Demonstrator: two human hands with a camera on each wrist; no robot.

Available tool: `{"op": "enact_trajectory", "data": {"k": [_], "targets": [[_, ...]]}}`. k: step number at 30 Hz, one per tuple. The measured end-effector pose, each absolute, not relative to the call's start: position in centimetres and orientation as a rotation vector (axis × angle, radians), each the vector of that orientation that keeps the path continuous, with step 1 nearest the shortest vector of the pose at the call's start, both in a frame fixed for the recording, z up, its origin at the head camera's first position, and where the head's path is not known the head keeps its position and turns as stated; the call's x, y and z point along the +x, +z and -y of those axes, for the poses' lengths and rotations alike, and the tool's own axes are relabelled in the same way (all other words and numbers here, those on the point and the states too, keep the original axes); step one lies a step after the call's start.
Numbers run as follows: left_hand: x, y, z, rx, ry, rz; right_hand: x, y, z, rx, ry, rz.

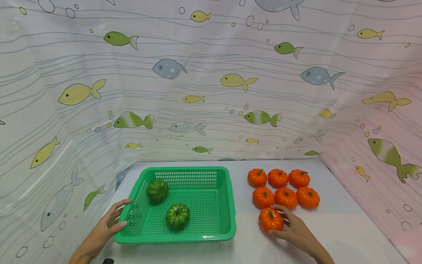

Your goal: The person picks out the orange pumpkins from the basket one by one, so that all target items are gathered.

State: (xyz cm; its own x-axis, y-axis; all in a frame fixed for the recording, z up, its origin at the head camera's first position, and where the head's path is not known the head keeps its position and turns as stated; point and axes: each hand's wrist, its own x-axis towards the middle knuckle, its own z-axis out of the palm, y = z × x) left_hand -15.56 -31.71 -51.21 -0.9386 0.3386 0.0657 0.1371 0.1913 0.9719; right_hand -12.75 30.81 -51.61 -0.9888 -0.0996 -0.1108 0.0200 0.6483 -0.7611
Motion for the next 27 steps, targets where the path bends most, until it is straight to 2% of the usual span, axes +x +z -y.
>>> {"op": "enact_trajectory", "data": {"k": [18,23,27], "targets": [[-14.8,-50.0,32.4,0.347,1.781,-2.341,-13.4,-51.2,-31.0,-0.070,-1.293,-2.617],[-14.3,-47.6,32.3,0.262,1.546,-2.622,-13.5,-48.8,-31.9,-0.187,-1.263,-2.678],[-14.3,-44.9,31.3,0.373,1.147,-3.099,-13.5,-46.1,-32.3,-0.266,-1.143,-2.878]]}}
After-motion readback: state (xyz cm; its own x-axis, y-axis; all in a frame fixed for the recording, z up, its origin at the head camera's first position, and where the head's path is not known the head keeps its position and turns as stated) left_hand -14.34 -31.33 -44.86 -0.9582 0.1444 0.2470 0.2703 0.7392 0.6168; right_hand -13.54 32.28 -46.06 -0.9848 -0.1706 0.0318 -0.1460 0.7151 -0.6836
